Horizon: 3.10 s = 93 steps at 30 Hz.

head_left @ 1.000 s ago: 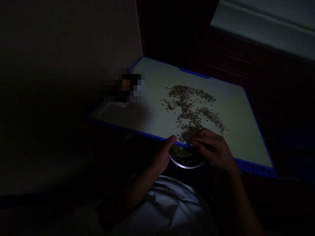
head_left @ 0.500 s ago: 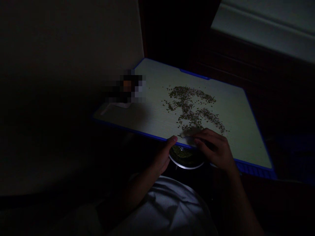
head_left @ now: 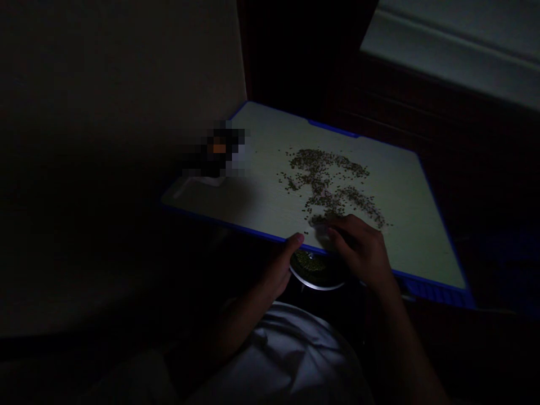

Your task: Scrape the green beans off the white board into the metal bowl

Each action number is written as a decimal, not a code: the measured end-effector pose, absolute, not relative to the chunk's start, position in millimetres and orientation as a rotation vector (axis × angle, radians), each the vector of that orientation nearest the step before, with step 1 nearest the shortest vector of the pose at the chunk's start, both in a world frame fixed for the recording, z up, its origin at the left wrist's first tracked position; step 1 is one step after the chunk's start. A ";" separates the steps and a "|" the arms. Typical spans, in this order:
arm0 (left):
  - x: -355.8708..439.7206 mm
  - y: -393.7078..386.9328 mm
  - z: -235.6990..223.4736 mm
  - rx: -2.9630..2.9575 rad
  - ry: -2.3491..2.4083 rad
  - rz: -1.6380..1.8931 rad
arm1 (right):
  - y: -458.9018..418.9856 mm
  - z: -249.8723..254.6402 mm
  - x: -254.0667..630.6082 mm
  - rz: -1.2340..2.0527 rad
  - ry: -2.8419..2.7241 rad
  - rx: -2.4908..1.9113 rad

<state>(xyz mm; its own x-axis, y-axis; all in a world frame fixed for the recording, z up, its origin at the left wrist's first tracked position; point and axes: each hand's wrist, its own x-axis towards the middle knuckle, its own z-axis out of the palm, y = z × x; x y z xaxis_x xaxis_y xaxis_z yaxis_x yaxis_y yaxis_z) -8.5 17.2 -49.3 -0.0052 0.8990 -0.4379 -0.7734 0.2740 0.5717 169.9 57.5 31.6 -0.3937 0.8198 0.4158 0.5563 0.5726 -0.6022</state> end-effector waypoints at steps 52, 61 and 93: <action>-13.1 16.3 -41.2 0.024 1.001 1.294 | 24.2 28.6 220.3 0.535 -1.941 -1.356; -15.4 13.7 -31.3 -0.093 1.073 1.249 | 82.5 47.6 234.9 0.416 -2.059 -1.359; -10.5 8.6 -28.2 -0.118 1.080 1.213 | 85.7 69.2 189.8 0.465 -2.341 -0.999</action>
